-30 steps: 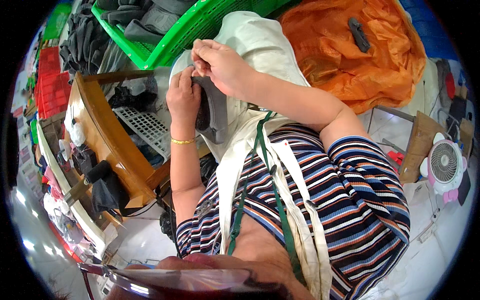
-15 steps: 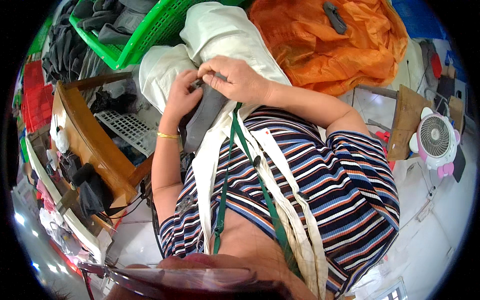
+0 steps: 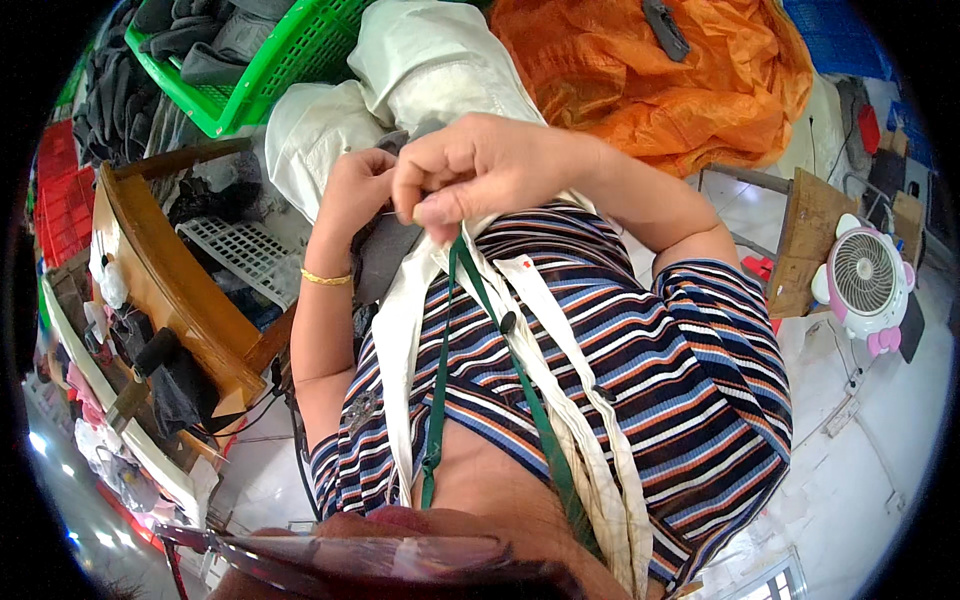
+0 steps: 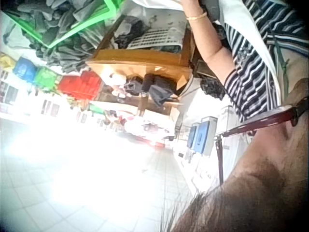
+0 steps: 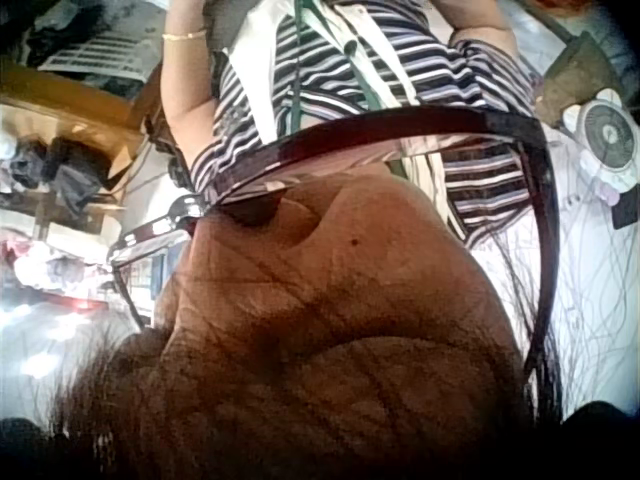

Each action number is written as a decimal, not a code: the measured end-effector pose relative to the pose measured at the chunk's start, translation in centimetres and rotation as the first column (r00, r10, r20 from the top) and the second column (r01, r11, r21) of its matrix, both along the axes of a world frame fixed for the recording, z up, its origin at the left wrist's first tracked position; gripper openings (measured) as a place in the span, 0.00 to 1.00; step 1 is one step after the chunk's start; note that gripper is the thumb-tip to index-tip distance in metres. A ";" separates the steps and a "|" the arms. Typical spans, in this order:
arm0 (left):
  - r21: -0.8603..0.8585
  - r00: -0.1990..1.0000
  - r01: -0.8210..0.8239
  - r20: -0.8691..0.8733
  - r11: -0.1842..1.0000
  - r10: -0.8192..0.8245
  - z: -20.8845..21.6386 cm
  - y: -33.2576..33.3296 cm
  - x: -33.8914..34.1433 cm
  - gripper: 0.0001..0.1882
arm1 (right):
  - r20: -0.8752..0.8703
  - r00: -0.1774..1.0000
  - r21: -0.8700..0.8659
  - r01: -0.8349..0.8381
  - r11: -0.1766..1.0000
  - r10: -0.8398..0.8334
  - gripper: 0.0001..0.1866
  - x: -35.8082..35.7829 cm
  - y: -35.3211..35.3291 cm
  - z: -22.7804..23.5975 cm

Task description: The person sits with a green basket on their lap and sews grey socks using a needle and thread. They pick up socks from the basket, stitch the fabric, and occasionally reach into a black plastic bag to retrieve more items.

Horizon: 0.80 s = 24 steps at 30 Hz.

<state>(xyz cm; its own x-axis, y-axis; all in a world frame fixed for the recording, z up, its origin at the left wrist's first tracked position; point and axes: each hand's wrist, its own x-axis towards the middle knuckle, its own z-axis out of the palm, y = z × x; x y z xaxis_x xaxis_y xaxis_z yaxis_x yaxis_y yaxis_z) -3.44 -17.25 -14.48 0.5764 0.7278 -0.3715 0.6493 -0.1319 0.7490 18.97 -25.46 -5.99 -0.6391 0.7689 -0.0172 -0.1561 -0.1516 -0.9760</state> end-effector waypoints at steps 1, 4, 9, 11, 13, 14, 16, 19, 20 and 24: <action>-0.050 0.998 -0.053 0.036 0.997 0.055 -0.6 -0.1 -0.7 0.13 | 0.042 0.998 -0.070 -0.045 0.997 0.048 0.06 0.4 0.5 -1.0; -0.106 0.984 -0.156 0.074 0.982 0.164 -1.0 -0.5 -1.5 0.11 | 0.497 0.844 0.326 0.036 0.945 -0.203 0.05 -0.1 2.5 -4.6; -0.070 0.969 -0.216 0.110 0.974 0.223 0.3 -2.0 -1.8 0.11 | 0.597 0.594 0.709 -0.075 0.701 -0.540 0.05 -2.3 4.1 -8.7; -0.089 0.968 -0.198 0.139 0.976 0.209 0.3 -1.9 -1.9 0.10 | 0.593 0.573 0.749 -0.134 0.649 -0.566 0.04 -2.6 4.4 -9.4; -0.113 0.954 -0.203 0.201 0.973 0.223 -0.2 -1.7 -2.1 0.08 | 0.578 0.569 0.780 -0.176 0.600 -0.585 0.04 -2.8 4.6 -9.7; -0.128 0.938 -0.218 0.248 0.968 0.244 -0.9 -1.5 -2.3 0.07 | 0.575 0.584 0.780 -0.180 0.599 -0.572 0.04 -2.9 4.7 -9.7; -0.135 0.918 -0.236 0.293 0.962 0.267 -2.5 -1.4 -2.7 0.05 | 0.569 0.615 0.779 -0.190 0.598 -0.546 0.03 -2.9 4.8 -9.7; -0.225 0.907 -0.241 0.295 0.944 0.302 -3.7 -1.5 -3.2 0.05 | 0.592 0.642 0.671 -0.058 0.739 -0.487 0.03 -3.4 4.4 -9.8; -0.256 0.896 -0.248 0.306 0.934 0.322 -3.8 -1.6 -3.0 0.05 | 0.570 0.664 0.670 -0.037 0.741 -0.483 0.03 -3.6 4.2 -9.9; -0.336 0.859 -0.288 0.323 0.897 0.397 -4.3 -1.9 -3.0 0.05 | 0.328 0.821 0.660 0.155 0.735 -0.467 0.04 -4.6 4.4 -11.3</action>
<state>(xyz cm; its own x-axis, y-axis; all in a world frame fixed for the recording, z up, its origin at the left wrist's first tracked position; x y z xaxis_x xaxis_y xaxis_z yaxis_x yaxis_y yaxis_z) -6.43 -19.18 -18.78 0.4429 0.8087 -0.3870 0.2785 0.2862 0.9168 14.39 -21.05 -17.27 -0.3963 0.8723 0.2864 0.3844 0.4409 -0.8111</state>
